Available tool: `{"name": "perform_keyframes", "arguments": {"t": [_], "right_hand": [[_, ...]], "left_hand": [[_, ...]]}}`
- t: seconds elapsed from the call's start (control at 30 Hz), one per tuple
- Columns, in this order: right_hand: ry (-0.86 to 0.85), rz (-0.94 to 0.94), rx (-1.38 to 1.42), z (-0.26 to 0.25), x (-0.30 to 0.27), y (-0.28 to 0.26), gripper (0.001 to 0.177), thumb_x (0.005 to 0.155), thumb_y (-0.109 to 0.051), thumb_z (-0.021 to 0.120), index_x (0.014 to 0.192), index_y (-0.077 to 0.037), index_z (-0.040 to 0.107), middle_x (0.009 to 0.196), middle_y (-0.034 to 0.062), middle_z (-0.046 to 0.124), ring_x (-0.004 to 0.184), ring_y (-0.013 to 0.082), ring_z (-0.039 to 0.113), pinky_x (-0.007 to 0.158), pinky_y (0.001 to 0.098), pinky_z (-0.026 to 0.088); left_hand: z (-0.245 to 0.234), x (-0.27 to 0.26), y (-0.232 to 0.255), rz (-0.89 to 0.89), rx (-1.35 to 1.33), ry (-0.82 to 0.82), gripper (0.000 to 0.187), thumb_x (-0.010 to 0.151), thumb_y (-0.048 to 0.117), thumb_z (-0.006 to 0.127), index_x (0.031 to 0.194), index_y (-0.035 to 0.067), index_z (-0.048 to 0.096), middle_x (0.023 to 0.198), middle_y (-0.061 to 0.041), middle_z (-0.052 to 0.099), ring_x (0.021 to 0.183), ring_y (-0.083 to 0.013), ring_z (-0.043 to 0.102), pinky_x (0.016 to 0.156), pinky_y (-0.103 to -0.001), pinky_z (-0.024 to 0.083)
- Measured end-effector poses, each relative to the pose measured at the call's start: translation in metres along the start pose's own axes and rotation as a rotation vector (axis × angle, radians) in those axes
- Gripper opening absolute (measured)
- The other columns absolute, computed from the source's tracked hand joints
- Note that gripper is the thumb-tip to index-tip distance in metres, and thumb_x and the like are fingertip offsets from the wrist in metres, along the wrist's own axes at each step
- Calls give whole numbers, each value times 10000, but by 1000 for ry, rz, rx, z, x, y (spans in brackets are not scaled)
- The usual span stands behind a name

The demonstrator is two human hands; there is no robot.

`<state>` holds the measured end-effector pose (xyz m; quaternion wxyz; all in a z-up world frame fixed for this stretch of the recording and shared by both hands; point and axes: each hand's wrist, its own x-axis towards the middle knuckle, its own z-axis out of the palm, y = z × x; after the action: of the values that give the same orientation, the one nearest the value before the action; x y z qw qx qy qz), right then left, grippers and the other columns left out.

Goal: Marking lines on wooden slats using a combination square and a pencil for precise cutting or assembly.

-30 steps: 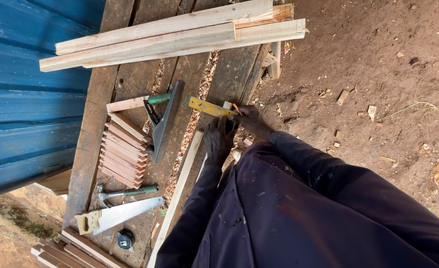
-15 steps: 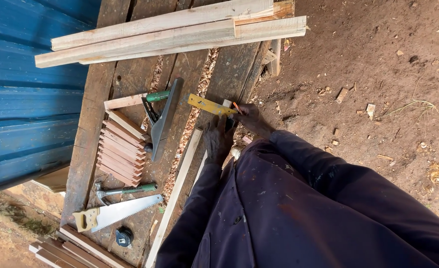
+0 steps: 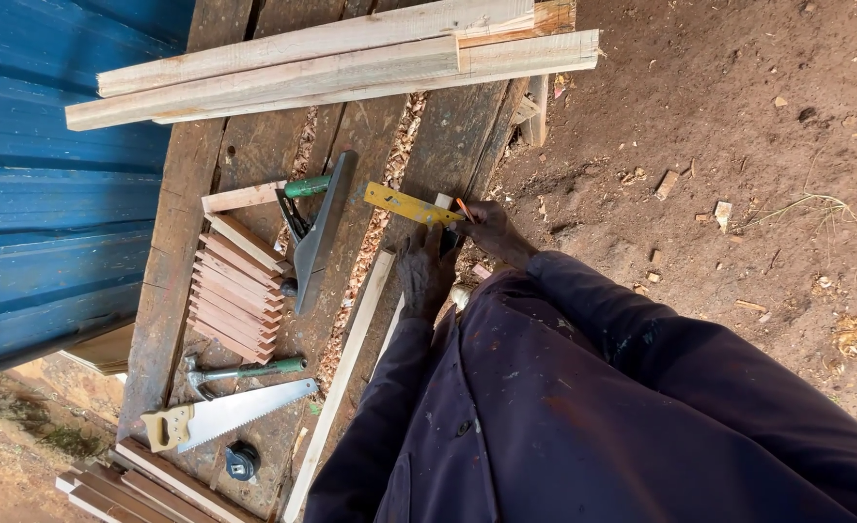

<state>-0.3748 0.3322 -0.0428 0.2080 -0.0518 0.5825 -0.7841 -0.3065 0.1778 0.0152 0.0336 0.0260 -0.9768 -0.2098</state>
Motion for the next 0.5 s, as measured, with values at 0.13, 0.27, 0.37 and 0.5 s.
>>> {"name": "perform_keyframes", "arguments": {"t": [0.13,0.27,0.37,0.5], "right_hand": [[11,5,-29,-1,-1,-2,98,890,-139,799,904,-43,794,600,-16,587,609,42,488,594,207,358],[40,-58,-106,-10,-3,-4,107,915,-133,803,906,-27,790,595,99,630,569,99,536,588,260,404],[112,-105,-151,-15,-5,-30,130,964,-129,759,875,-39,787,611,113,663,551,127,573,591,274,429],[250,-154,-191,-22,-1,-70,359,1101,-251,620,850,-55,784,528,105,604,448,128,522,561,273,443]], "left_hand": [[-1,1,2,-4,20,-3,596,721,357,868,1258,146,716,1166,-144,681,989,-404,676,822,-506,545],[2,1,3,-11,35,-4,599,700,340,879,1247,154,723,1140,-136,684,983,-400,679,811,-494,540],[4,0,1,-19,38,-11,597,700,329,873,1247,148,717,1149,-151,684,997,-418,677,817,-515,532],[8,-2,0,-24,32,-20,613,708,320,872,1269,146,697,1178,-165,670,1033,-433,667,839,-527,513]]}}
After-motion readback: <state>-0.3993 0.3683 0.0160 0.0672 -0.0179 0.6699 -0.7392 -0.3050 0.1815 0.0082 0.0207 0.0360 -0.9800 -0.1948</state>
